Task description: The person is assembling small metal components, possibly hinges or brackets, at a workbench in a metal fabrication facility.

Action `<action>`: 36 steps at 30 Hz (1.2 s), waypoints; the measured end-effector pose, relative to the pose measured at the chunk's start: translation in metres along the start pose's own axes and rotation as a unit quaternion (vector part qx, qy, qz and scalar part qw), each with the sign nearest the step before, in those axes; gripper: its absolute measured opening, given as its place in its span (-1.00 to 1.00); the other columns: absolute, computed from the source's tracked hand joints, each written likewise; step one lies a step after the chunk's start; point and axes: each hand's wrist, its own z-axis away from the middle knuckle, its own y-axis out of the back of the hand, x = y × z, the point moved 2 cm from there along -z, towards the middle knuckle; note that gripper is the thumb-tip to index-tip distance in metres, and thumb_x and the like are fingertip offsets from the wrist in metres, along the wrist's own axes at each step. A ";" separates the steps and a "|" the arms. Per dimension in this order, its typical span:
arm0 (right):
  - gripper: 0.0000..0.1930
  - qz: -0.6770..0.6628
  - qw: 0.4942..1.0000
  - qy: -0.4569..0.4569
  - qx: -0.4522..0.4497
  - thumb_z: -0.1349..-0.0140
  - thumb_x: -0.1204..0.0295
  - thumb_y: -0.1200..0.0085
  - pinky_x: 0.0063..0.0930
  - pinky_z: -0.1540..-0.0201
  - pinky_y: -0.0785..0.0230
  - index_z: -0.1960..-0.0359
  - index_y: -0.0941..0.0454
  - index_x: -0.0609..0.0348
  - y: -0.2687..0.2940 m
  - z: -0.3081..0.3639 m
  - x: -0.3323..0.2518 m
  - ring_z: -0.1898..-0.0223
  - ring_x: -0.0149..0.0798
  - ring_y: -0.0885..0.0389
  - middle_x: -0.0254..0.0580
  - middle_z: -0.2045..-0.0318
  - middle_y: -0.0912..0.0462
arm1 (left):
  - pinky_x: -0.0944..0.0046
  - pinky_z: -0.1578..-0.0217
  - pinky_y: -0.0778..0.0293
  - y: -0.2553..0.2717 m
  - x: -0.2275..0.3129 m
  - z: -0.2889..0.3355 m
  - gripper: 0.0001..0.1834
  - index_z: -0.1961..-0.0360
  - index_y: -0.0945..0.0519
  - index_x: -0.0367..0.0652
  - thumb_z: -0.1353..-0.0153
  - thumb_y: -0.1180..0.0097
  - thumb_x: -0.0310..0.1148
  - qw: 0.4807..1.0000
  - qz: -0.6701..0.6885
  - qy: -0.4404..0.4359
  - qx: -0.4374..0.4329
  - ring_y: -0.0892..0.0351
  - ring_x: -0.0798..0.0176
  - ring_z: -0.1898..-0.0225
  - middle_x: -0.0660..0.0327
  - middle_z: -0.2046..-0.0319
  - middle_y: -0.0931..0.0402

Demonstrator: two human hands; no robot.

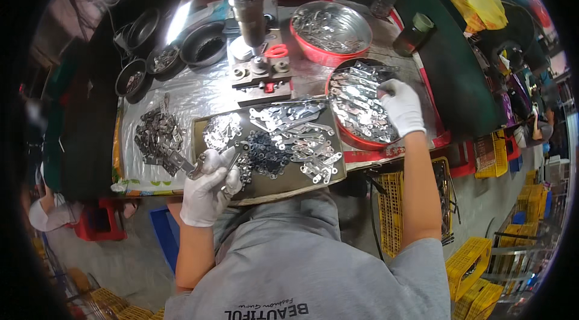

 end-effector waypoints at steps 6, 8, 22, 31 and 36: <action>-0.77 0.113 0.984 -0.073 -0.118 -0.14 0.23 -0.14 -0.21 0.05 -0.48 0.27 -0.72 0.01 -0.036 0.003 -0.012 0.18 0.02 -0.66 -0.04 0.25 -0.70 | 0.29 0.41 -0.41 -0.010 -0.004 -0.008 -0.72 0.42 -0.25 -0.01 -0.17 -0.05 -0.64 1.000 -0.017 0.011 0.013 -0.44 0.24 0.37 0.09 0.11 -0.44; -0.77 0.191 0.974 -0.019 -0.120 -0.10 0.19 -0.19 -0.17 0.10 -0.49 0.30 -0.73 0.00 -0.054 0.001 -0.015 0.21 0.01 -0.67 -0.04 0.32 -0.70 | 0.25 0.38 -0.41 -0.006 -0.007 -0.009 -0.73 0.39 -0.26 -0.04 -0.16 -0.06 -0.66 1.000 0.017 0.002 0.015 -0.50 0.16 0.38 -0.12 -0.07 -0.43; -0.83 0.146 0.986 0.079 -0.033 -0.14 0.36 -0.13 -0.21 0.18 -0.49 0.29 -0.68 0.11 -0.037 -0.008 -0.002 0.29 0.04 -0.65 -0.05 0.36 -0.69 | 0.24 0.33 -0.40 -0.003 -0.006 -0.008 -0.73 0.39 -0.25 -0.04 -0.16 -0.06 -0.65 1.000 0.026 0.010 0.008 -0.49 0.17 0.32 -0.03 -0.07 -0.45; -0.76 -0.405 0.899 -0.160 -0.040 -0.33 0.35 -0.10 -0.60 0.40 -0.36 0.07 -0.59 0.22 -0.021 0.002 -0.025 0.38 -0.54 -0.54 -0.42 0.34 -0.64 | 0.26 0.35 -0.36 -0.011 -0.004 -0.012 -0.73 0.39 -0.24 -0.04 -0.18 -0.06 -0.64 0.999 0.031 -0.004 -0.007 -0.48 0.19 0.34 -0.06 -0.04 -0.44; -0.79 -0.537 0.821 -0.156 -0.112 -0.41 0.36 0.01 -0.75 0.51 -0.28 0.05 -0.53 0.21 -0.021 0.019 -0.082 0.53 -0.61 -0.49 -0.33 0.42 -0.67 | 0.30 0.43 -0.35 -0.023 -0.004 -0.021 -0.72 0.40 -0.24 0.00 -0.20 -0.03 -0.64 1.000 0.019 -0.009 -0.001 -0.43 0.22 0.35 0.03 -0.09 -0.45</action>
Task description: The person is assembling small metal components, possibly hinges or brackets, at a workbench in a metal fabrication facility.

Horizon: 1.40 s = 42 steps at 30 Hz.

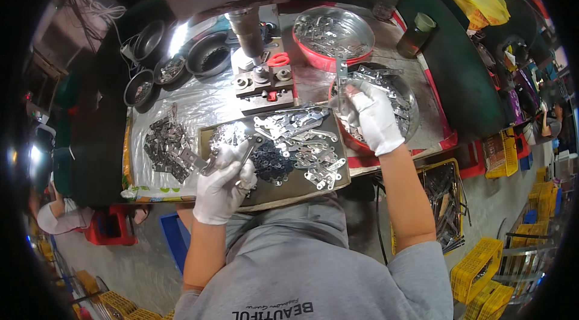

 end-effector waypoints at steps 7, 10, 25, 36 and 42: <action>-0.77 -0.118 0.984 -0.067 -0.117 -0.42 0.35 0.03 -0.75 0.49 -0.32 0.06 -0.48 0.25 -0.067 0.031 -0.008 0.56 -0.60 -0.45 -0.26 0.37 -0.63 | 0.27 0.28 -0.39 -0.007 -0.004 -0.013 -0.83 0.11 -0.40 -0.24 -0.30 0.00 -0.63 0.997 0.028 -0.055 -0.047 -0.50 0.19 0.28 0.06 0.14 -0.45; -0.76 -0.130 0.975 -0.092 -0.156 -0.41 0.31 0.02 -0.73 0.51 -0.31 0.09 -0.48 0.24 -0.090 0.048 0.000 0.57 -0.59 -0.45 -0.35 0.46 -0.58 | 0.21 0.14 -0.49 -0.001 -0.007 -0.015 -0.76 0.01 -0.40 -0.26 -0.31 0.02 -0.64 0.993 0.047 -0.085 -0.059 -0.57 0.12 0.11 -0.07 -0.08 -0.43; -0.70 0.058 0.984 0.002 -0.167 -0.43 0.23 0.00 -0.58 0.47 -0.31 0.25 -0.47 0.27 -0.125 0.071 0.011 0.51 -0.57 -0.39 -0.36 0.51 -0.52 | 0.35 0.11 -0.40 0.000 -0.011 -0.012 -0.77 0.06 -0.45 -0.12 -0.28 0.00 -0.59 0.994 -0.003 -0.112 -0.004 -0.52 0.28 -0.03 0.14 -0.12 -0.50; -0.71 0.043 0.986 0.045 -0.156 -0.41 0.27 0.04 -0.56 0.43 -0.28 0.31 -0.50 0.28 -0.127 0.029 0.016 0.50 -0.55 -0.36 -0.38 0.54 -0.50 | 0.33 0.07 -0.57 0.012 -0.012 -0.053 -0.67 -0.12 -0.42 -0.26 -0.35 0.11 -0.62 0.917 -0.312 -0.242 0.057 -0.56 0.32 0.07 0.12 0.05 -0.49; -0.77 0.062 0.983 0.122 -0.122 -0.35 0.34 -0.04 -0.53 0.41 -0.34 0.30 -0.61 0.28 -0.134 -0.034 0.033 0.47 -0.50 -0.48 -0.28 0.50 -0.61 | 0.48 0.13 -0.55 0.046 -0.014 -0.115 -0.56 -0.21 -0.38 -0.25 -0.30 0.02 -0.64 0.771 -0.548 -0.315 0.082 -0.54 0.40 0.08 0.15 0.05 -0.52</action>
